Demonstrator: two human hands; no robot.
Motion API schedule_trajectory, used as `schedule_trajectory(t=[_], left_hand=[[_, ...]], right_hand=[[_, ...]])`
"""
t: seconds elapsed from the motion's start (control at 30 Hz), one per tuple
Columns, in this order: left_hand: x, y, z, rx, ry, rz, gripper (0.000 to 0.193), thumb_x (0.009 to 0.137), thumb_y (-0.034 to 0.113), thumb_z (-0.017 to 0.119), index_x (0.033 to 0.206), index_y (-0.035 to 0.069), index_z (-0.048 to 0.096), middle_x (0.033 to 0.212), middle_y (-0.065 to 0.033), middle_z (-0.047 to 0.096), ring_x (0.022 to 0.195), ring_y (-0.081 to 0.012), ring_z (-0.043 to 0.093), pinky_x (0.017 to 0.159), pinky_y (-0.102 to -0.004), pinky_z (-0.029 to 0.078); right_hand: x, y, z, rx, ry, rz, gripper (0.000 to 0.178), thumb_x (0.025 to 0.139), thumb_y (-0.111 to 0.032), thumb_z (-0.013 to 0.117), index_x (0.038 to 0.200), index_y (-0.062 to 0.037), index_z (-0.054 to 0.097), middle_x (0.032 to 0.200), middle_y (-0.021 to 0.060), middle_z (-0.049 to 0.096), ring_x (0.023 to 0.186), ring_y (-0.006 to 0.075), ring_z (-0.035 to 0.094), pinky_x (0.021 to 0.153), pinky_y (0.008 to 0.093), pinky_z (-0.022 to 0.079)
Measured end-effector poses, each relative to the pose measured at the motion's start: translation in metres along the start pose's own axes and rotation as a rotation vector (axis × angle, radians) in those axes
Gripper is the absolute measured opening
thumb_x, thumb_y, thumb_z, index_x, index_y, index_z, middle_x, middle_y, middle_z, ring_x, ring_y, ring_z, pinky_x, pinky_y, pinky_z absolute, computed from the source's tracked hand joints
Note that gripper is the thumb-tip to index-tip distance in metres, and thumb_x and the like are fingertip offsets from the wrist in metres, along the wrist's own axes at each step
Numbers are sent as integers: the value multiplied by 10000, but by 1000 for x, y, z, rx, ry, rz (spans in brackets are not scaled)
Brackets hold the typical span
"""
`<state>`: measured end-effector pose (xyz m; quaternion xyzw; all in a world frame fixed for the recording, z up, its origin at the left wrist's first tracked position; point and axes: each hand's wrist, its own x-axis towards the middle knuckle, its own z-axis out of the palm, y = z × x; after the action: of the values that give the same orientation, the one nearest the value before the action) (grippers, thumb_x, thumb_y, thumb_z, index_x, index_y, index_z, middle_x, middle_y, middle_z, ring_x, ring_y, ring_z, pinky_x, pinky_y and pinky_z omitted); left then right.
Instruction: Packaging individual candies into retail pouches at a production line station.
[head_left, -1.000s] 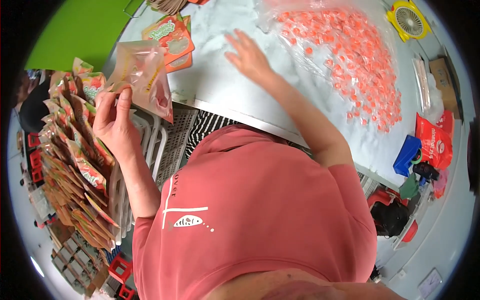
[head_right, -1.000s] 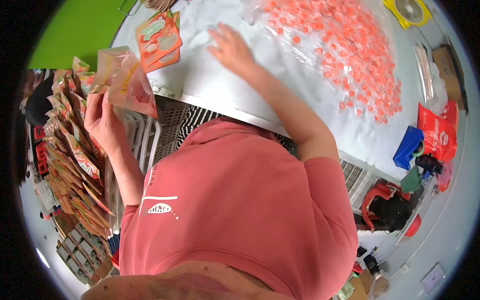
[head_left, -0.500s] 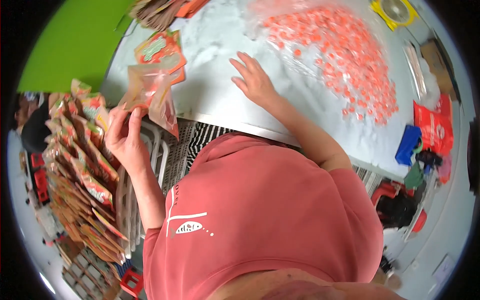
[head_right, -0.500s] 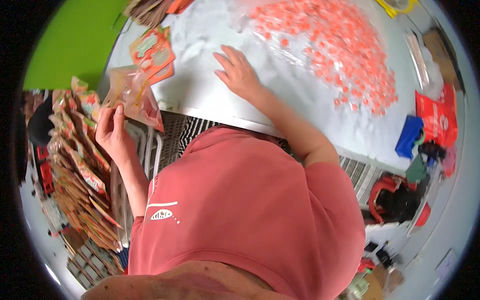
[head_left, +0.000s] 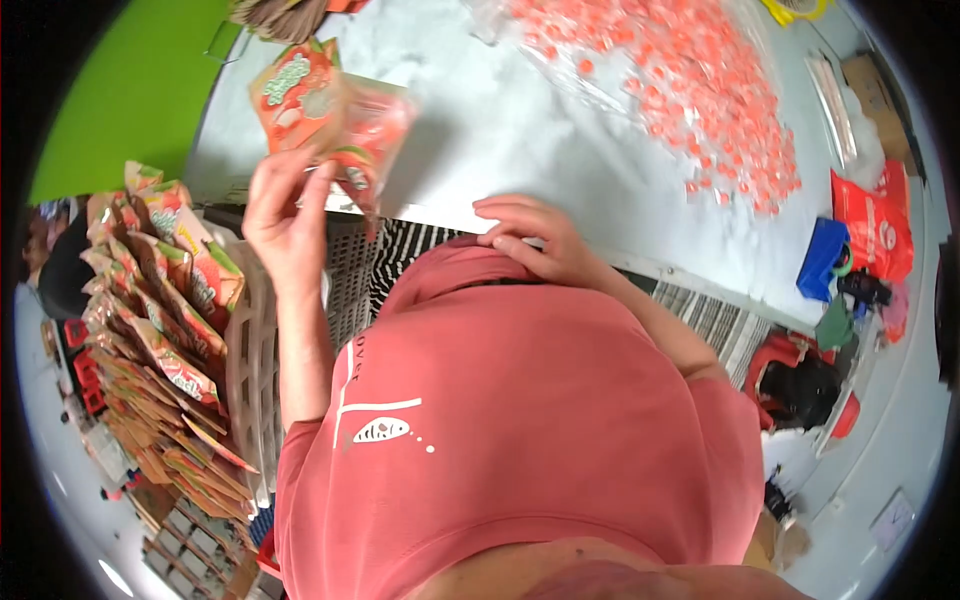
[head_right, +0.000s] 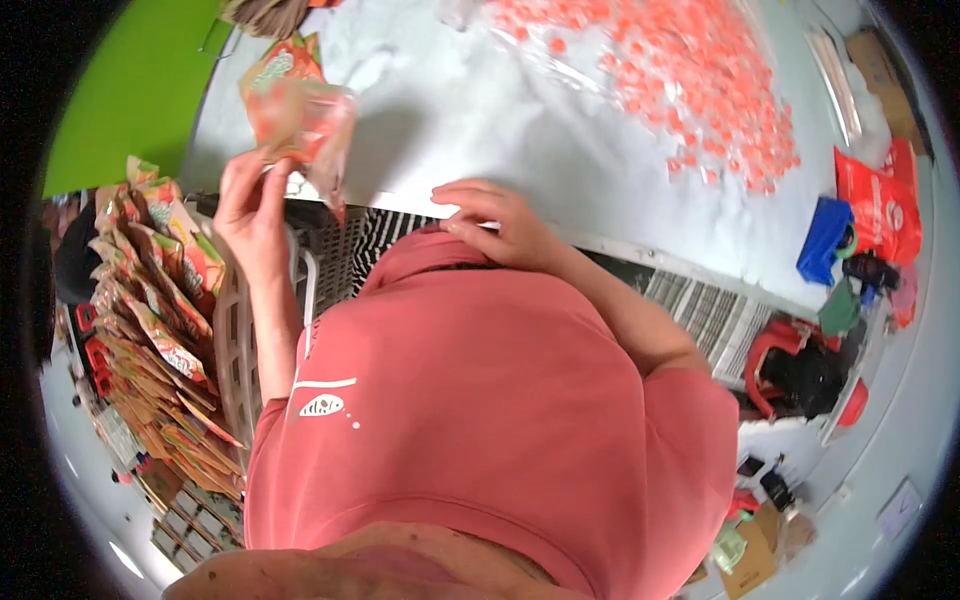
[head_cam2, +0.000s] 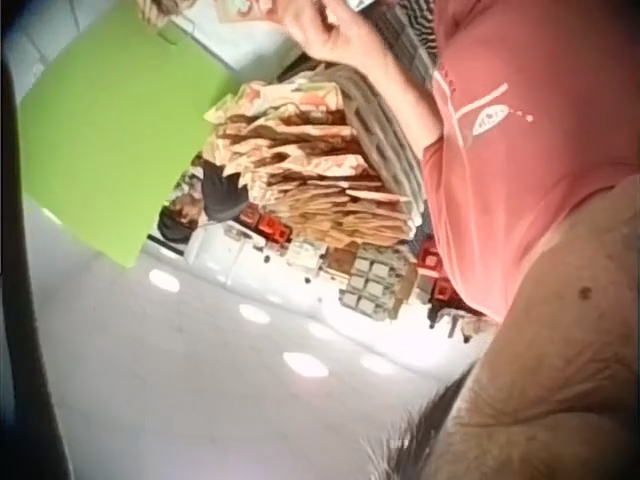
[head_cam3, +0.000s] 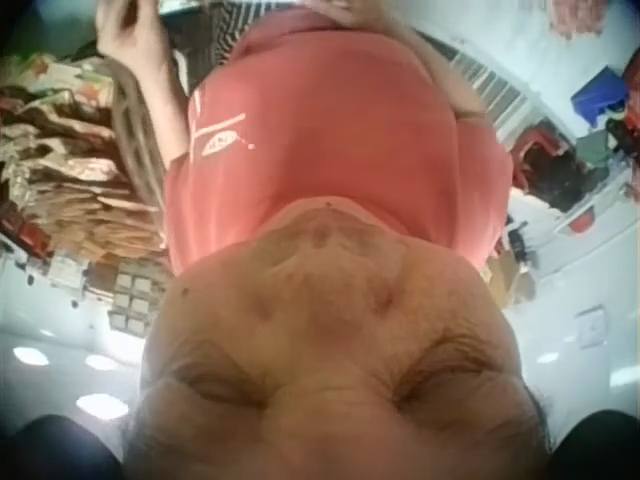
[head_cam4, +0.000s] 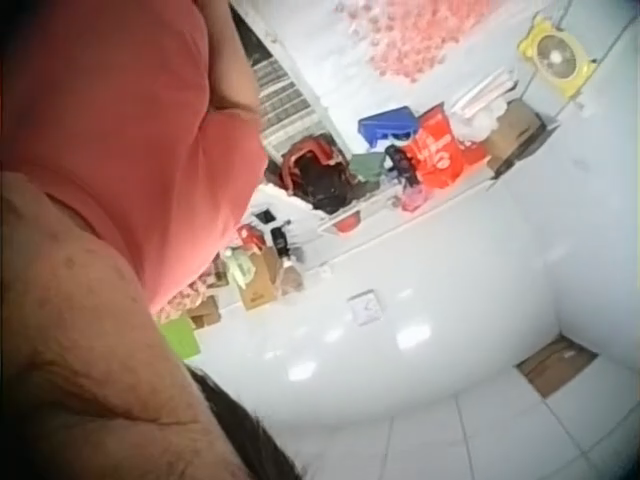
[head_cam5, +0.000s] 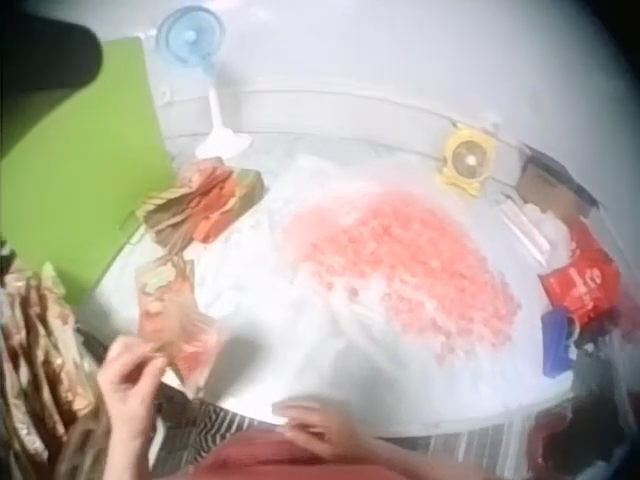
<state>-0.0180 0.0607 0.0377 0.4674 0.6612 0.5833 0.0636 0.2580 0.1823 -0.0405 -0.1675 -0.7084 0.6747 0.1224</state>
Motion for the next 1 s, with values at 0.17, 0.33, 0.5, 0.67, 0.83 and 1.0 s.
schedule_trajectory(t=[0.17,0.33,0.5,0.67,0.83,1.0], left_hand=[[-8,6,18,78,-39,73,239,798,-48,750,1024,27,735,909,-53,654,822,-124,622,741,-245,510],[-16,14,35,162,5,118,206,799,-26,751,999,22,735,872,-58,657,786,-131,634,708,-254,506],[-17,14,33,99,-83,78,181,815,-51,715,977,24,744,849,-46,660,781,-142,632,699,-261,499],[6,-14,24,-28,-190,9,481,880,194,706,1324,52,585,1198,-130,628,1107,-224,591,945,-367,460],[36,-28,11,-434,-937,-570,323,980,258,588,1180,8,637,1013,-58,671,984,-135,633,891,-289,492],[2,-15,29,-329,-396,-230,223,994,156,581,1029,-35,689,999,-82,687,910,-122,627,817,-276,508]], right_hand=[[34,-93,-7,-388,395,-509,317,881,-121,670,1178,-20,629,1156,145,610,1057,286,620,961,398,464],[71,-114,1,-893,303,-680,319,846,-212,722,1099,-34,646,1105,126,619,1030,300,618,1052,497,389],[83,-94,-17,-888,-12,-427,180,841,-155,688,1000,-74,667,958,61,662,907,281,645,1050,514,401],[84,-88,-9,-995,-103,-592,192,813,-65,635,1003,-69,665,944,54,656,881,271,640,1020,476,442],[78,-113,-5,-1089,-239,-627,172,799,-60,628,970,-60,650,957,76,637,942,263,629,843,393,526],[81,-119,-10,-1049,-206,-424,194,818,-155,666,969,-37,636,990,101,644,924,295,633,740,390,526]])
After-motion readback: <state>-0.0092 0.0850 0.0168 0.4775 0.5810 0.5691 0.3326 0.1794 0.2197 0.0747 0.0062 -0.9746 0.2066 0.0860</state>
